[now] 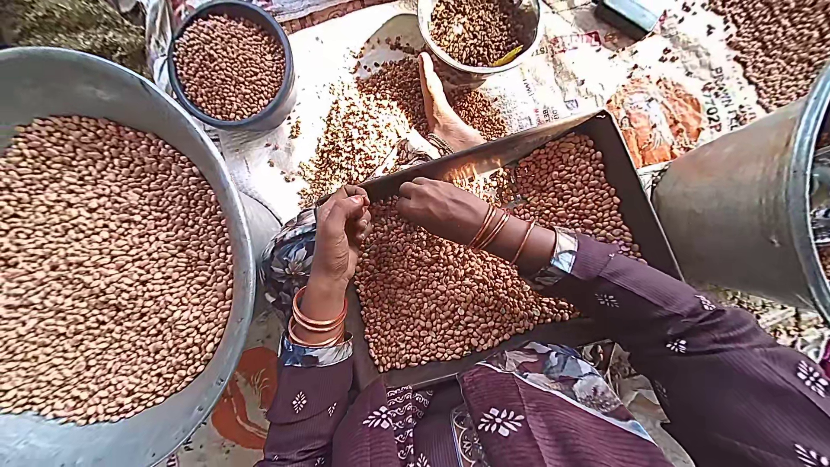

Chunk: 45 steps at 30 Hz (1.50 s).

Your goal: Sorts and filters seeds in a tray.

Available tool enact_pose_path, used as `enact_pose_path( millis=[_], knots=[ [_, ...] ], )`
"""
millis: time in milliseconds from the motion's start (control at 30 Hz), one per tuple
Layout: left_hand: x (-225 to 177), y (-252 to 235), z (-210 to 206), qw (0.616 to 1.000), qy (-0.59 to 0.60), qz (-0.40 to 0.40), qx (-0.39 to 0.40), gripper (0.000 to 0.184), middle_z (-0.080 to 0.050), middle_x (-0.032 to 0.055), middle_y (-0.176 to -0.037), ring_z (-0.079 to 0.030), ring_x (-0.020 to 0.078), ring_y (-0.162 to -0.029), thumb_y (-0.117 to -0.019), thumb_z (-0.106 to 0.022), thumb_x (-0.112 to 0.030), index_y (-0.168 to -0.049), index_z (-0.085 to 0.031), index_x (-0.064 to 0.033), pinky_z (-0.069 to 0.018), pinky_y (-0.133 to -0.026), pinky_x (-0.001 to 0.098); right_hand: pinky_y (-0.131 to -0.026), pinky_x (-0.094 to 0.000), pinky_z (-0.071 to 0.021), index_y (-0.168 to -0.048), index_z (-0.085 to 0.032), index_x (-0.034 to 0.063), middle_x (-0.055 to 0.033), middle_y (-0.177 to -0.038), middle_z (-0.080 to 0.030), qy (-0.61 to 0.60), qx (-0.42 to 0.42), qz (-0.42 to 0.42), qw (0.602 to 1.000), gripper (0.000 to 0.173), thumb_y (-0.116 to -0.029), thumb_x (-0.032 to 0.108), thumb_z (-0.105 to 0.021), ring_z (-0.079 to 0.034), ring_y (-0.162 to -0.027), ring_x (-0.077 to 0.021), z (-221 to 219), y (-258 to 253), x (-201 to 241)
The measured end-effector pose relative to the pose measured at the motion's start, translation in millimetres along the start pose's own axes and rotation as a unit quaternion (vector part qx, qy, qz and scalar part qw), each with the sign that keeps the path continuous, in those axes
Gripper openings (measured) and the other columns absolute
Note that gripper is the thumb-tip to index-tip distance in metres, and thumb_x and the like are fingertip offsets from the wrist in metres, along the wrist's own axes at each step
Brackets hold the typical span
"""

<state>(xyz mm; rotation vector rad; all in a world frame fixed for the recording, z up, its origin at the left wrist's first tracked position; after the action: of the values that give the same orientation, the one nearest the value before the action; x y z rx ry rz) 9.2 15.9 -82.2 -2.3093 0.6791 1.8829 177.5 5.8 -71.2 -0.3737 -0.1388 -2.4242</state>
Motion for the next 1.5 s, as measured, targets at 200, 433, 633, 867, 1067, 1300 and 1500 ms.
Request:
enact_pose_path(
  millis=[200, 433, 633, 867, 1067, 1300, 1500],
  knots=[
    [-9.8, 6.1, 15.3, 0.987, 0.149, -0.048, 0.03, 0.037, -0.049, -0.0104, -0.068, -0.045, 0.0004, -0.054, -0.1034, -0.029, -0.029, -0.076, -0.053, -0.0256, -0.0349, -0.049, 0.0141, -0.082, -0.0484, -0.0554, -0.098, -0.069, -0.0033, -0.0203, -0.091, -0.067, -0.047, 0.022, -0.027, 0.998, 0.01, -0.0972, 0.001, -0.06, -0.069, -0.089, -0.0376, 4.4, -0.2, -13.2],
    [-40.2, 26.2, 21.6, 0.893, -0.446, -0.058, -0.031, 0.022, -0.063, 0.0025, -0.083, -0.054, 0.011, -0.063, -0.1061, -0.048, -0.013, -0.102, -0.07, -0.0112, -0.045, -0.058, 0.0284, -0.079, -0.0464, -0.0555, -0.096, -0.07, -0.0023, -0.0184, -0.09, -0.066, -0.078, 0.007, -0.014, 0.997, 0.021, -0.1024, 0.011, -0.056, -0.068, -0.087, -0.0345, 1.3, -1.2, -19.4],
    [-20.7, 34.3, 2.3, 0.678, -0.733, -0.058, 0.022, 0.017, -0.067, 0.0186, -0.089, -0.069, 0.0392, -0.076, -0.1006, -0.066, -0.016, -0.103, -0.075, -0.0015, -0.0543, -0.062, 0.0576, -0.066, -0.0451, -0.0516, -0.094, -0.066, 0.0048, -0.0107, -0.081, -0.065, -0.123, 0.007, -0.061, 0.99, 0.009, -0.0947, 0.01, -0.059, -0.066, -0.075, -0.0275, 25.1, 7.0, -23.6],
    [-15.2, 30.9, -2.9, 0.657, -0.751, -0.061, 0.025, 0.018, -0.067, 0.0185, -0.089, -0.069, 0.0393, -0.076, -0.0984, -0.07, -0.018, -0.101, -0.074, -0.0007, -0.0538, -0.06, 0.055, -0.074, -0.04, -0.0546, -0.088, -0.076, 0.0031, -0.0123, -0.087, -0.067, -0.151, 0.013, 0.054, 0.987, 0.014, -0.095, 0.005, -0.064, -0.067, -0.082, -0.0257, 20.9, 16.8, -6.7],
    [-23.2, 25.4, 2.9, 0.711, -0.701, -0.043, 0.029, 0.017, -0.066, 0.0162, -0.086, -0.067, 0.036, -0.076, -0.0996, -0.065, -0.019, -0.1, -0.074, -0.0034, -0.0527, -0.062, 0.0562, -0.07, -0.0462, -0.0561, -0.091, -0.07, 0.0003, -0.0162, -0.088, -0.068, -0.065, 0.026, -0.017, 0.997, 0.012, -0.097, 0.001, -0.059, -0.069, -0.08, -0.0324, 24.5, 20.5, -5.3],
    [-36.2, 18.9, 21.2, 0.959, -0.284, -0.013, 0.002, 0.026, -0.046, -0.0056, -0.061, -0.032, 0.0005, -0.042, -0.1053, -0.037, -0.011, -0.099, -0.063, -0.014, -0.0255, -0.039, 0.0134, -0.069, -0.0425, -0.0553, -0.086, -0.071, 0.0019, -0.0128, -0.086, -0.067, -0.117, 0.017, 0.016, 0.993, 0.015, -0.0971, 0.008, -0.063, -0.068, -0.077, -0.0272, 25.0, 22.7, 0.0],
    [-20.9, 7.6, 7.7, 0.979, -0.181, 0.057, 0.076, 0.033, -0.049, -0.0065, -0.062, -0.034, -0.0014, -0.042, -0.1071, -0.036, -0.018, -0.092, -0.065, -0.0145, -0.0269, -0.039, 0.0113, -0.071, -0.0449, -0.0553, -0.085, -0.069, 0.0005, -0.0146, -0.087, -0.067, -0.121, 0.055, -0.01, 0.991, 0.014, -0.0953, 0.01, -0.066, -0.068, -0.08, -0.0297, 7.0, 19.5, 4.1]
  ],
)
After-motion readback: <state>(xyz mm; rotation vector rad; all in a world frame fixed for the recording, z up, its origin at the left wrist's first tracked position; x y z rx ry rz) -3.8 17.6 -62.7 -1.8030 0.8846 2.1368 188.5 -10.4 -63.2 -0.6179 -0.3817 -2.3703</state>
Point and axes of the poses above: each hand's wrist, its own y-axis away from the middle knuckle, its own z-axis out of the back of the hand, x = y × z, the point moved 4 cm from there along -y, towards the middle knuckle
